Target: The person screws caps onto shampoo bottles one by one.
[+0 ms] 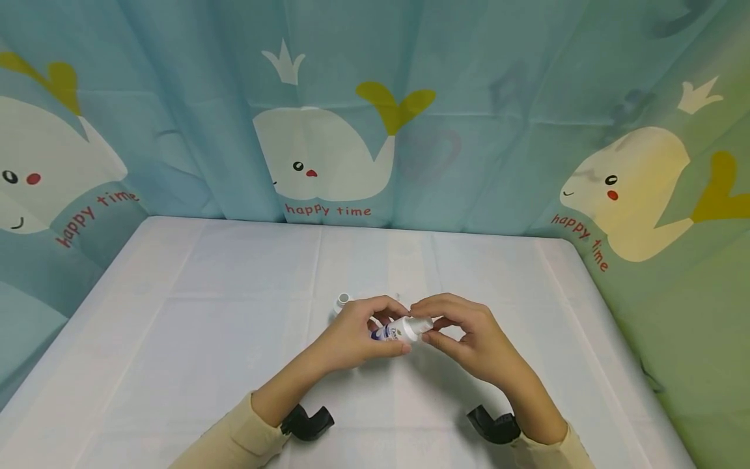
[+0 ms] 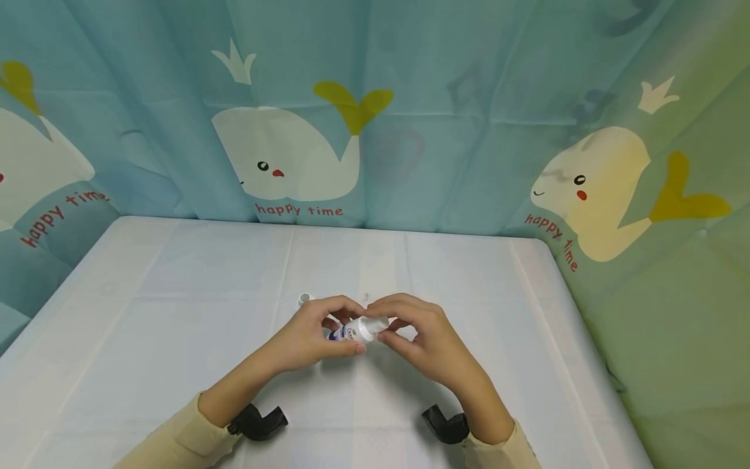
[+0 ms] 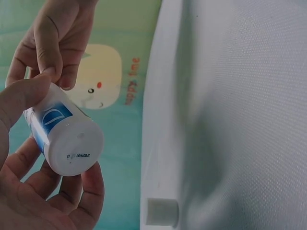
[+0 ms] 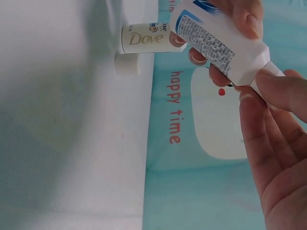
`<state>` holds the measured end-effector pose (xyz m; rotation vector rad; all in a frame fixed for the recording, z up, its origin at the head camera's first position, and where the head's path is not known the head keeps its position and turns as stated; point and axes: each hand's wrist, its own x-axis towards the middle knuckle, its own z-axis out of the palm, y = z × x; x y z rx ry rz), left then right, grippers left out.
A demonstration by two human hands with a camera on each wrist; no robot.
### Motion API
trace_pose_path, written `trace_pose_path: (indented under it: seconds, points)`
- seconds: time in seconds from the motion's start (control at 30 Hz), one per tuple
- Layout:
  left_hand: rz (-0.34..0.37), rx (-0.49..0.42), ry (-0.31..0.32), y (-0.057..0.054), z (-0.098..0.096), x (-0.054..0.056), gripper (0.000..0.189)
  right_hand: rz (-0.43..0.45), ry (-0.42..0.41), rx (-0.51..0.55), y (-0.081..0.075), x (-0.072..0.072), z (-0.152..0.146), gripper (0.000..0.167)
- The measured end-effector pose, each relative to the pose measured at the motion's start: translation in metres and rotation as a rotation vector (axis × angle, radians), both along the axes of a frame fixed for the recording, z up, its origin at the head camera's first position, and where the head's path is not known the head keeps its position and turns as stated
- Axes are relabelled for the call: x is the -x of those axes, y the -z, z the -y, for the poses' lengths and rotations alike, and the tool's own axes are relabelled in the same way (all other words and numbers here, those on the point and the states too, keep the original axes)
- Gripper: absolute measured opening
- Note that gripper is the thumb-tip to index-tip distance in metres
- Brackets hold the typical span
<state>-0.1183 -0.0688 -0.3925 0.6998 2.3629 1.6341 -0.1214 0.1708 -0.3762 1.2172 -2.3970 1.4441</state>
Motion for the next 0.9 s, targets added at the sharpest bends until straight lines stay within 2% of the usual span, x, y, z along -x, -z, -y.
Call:
trace_pose_path:
  seconds: [0.33, 0.53, 0.67, 0.9]
  points:
    - [-0.006, 0.005, 0.000, 0.0009, 0.0003, -0.0001, 0.038, -0.028, -0.008, 0.003, -0.0005, 0.0003, 0.0014, 0.032]
    - [-0.012, -0.003, -0.001, 0.0010, -0.0008, -0.0004, 0.039, -0.001, 0.031, -0.035, 0.0007, -0.0003, 0.0012, 0.030]
    - [-0.014, -0.001, -0.001, 0.0008, -0.0013, -0.0005, 0.039, -0.019, 0.047, -0.037, 0.0004, -0.0004, 0.0014, 0.032]
    - [-0.019, 0.008, -0.005, -0.0003, -0.0008, 0.0000, 0.038, -0.051, -0.005, 0.008, -0.0008, 0.0000, 0.0022, 0.039]
